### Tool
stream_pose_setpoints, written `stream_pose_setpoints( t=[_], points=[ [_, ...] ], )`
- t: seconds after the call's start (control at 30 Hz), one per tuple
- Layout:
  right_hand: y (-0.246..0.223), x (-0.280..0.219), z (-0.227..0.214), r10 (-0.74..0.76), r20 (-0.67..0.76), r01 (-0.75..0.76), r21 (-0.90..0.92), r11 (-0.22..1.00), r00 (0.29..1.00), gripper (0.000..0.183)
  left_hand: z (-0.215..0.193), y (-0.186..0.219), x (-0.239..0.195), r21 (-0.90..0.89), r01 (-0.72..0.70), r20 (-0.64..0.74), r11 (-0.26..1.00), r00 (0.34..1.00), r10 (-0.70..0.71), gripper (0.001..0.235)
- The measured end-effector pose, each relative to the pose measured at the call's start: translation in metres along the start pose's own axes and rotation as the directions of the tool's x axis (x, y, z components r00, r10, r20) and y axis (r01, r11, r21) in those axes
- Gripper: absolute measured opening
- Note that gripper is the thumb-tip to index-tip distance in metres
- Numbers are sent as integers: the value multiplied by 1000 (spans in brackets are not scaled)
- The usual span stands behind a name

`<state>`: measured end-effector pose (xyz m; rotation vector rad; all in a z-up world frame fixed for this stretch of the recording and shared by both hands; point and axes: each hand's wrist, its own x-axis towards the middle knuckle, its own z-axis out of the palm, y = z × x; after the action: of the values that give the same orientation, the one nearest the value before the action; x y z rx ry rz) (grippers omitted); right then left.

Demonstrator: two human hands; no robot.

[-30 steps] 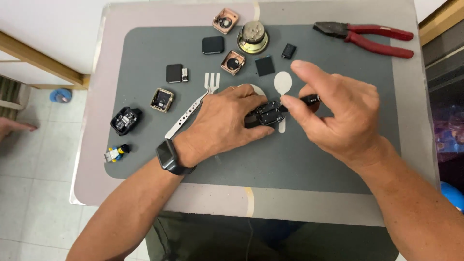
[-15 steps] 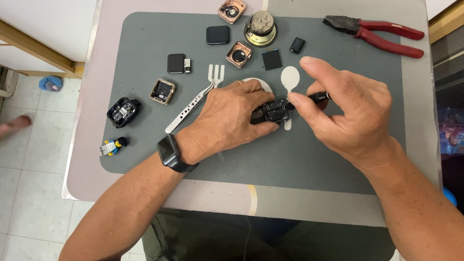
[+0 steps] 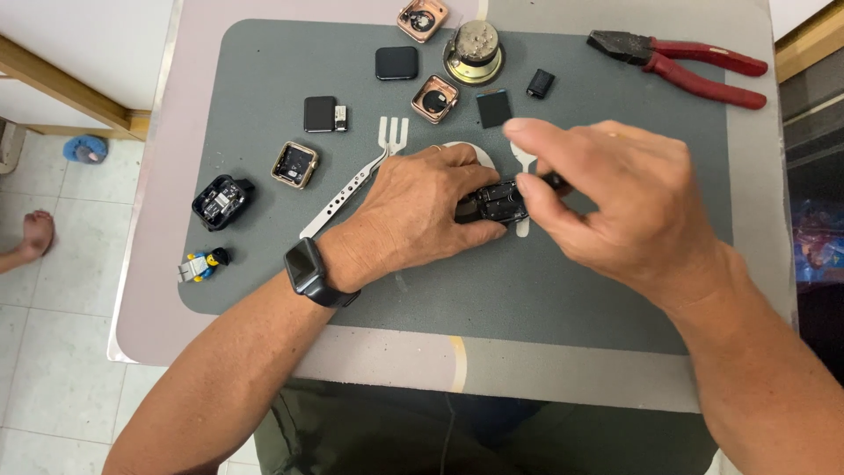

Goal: The person uses a small screwdriver to work on the internal components of a disassembled smartwatch. They manipulate the device on a gray mat, occasionally adjusting its position while other watch parts and tools remain nearby.

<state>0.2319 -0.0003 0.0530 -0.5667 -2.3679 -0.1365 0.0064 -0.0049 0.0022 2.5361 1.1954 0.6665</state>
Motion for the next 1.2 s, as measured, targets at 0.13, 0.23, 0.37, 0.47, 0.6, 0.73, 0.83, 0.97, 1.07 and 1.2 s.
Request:
stream_pose_setpoints(
  t=[0.13,0.23,0.37,0.47,0.6,0.73,0.83,0.97,1.07,1.2],
  points=[
    [2,12,-2,5,69,0,-74,997,998,15,0,-2,-1,-34,20,4,999,1000,-20,36],
    [1,30,-7,21,177,16,-202,979,984,27,0,-5,0,-29,16,21,999,1000,-15,37],
    [-4,58,-17,140,480,-62,-174,983,866,14,2,-6,0,-60,-4,-16,998,1000,3,37],
    [-7,72,-13,295,607,-141,-288,947,738,10,3,-6,0,-38,19,-1,999,1000,-19,35],
    [-7,89,-8,365,732,-90,-386,918,575,15,5,-9,-2,-27,-75,-37,997,997,74,44],
    [-14,105,-4,425,815,23,-471,882,393,8,15,-9,-5,138,-183,-128,973,971,201,37],
    [-18,115,1,537,798,14,-562,827,273,40,24,-12,-2,435,-244,-174,867,922,346,40],
    [-13,110,-3,520,813,16,-542,840,260,26,19,-13,1,283,-252,-158,925,939,304,34],
    [-7,99,-10,529,799,-130,-514,848,287,18,20,-15,-1,262,-205,-139,943,959,247,60],
    [-2,82,-25,618,704,-373,-501,781,350,13,21,-10,2,256,-97,-163,962,976,142,85]
  ],
)
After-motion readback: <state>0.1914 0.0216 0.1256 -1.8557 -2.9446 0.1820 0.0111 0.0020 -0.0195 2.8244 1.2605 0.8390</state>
